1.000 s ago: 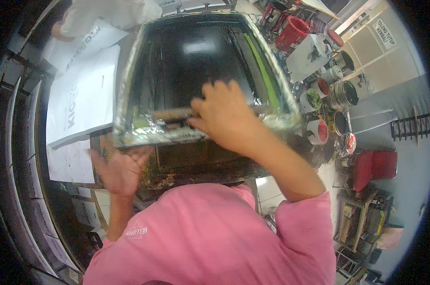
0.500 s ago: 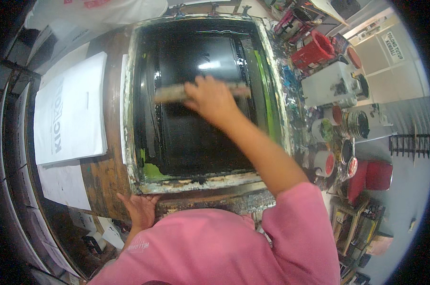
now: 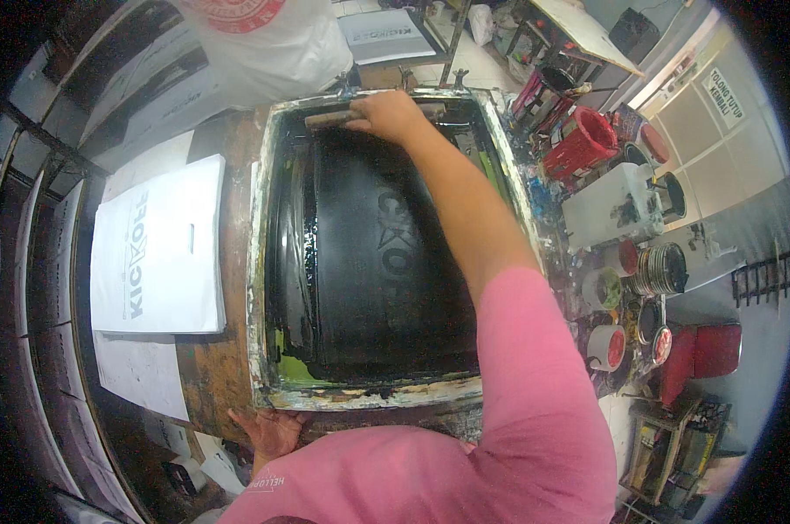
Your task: The person places white plastic bags one by one onto a screen-printing station, pulls a squeegee across the mesh to apply black ink, and then removes each printed bag.
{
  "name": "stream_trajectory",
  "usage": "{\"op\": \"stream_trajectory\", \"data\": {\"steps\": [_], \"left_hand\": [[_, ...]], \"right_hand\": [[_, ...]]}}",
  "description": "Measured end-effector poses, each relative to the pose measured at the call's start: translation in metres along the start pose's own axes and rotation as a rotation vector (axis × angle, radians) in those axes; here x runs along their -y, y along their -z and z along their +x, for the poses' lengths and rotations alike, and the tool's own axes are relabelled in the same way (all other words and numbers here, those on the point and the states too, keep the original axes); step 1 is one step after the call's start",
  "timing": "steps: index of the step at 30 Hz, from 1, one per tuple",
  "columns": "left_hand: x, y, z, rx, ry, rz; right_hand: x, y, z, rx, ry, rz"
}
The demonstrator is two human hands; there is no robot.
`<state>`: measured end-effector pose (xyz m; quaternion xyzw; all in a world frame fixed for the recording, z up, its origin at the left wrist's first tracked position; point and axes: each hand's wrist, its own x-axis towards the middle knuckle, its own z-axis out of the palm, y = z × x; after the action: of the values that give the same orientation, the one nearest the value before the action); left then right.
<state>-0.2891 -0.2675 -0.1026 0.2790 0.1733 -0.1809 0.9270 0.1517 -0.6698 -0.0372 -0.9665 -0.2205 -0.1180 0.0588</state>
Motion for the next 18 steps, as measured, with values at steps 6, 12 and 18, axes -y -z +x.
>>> {"op": "stream_trajectory", "data": {"steps": [6,12,18], "left_hand": [[0.000,0.031,0.011,0.354,0.005,0.033],[-0.005,0.016,0.016,0.425,0.039,0.039],[-0.038,-0.059,0.001,0.740,-0.032,-0.021]], "right_hand": [[0.072,0.033,-0.095,0.056,-0.050,0.013],[0.206,0.101,-0.250,0.145,-0.163,0.090],[0.264,0.214,-0.279,-0.022,-0.095,0.038]]}}
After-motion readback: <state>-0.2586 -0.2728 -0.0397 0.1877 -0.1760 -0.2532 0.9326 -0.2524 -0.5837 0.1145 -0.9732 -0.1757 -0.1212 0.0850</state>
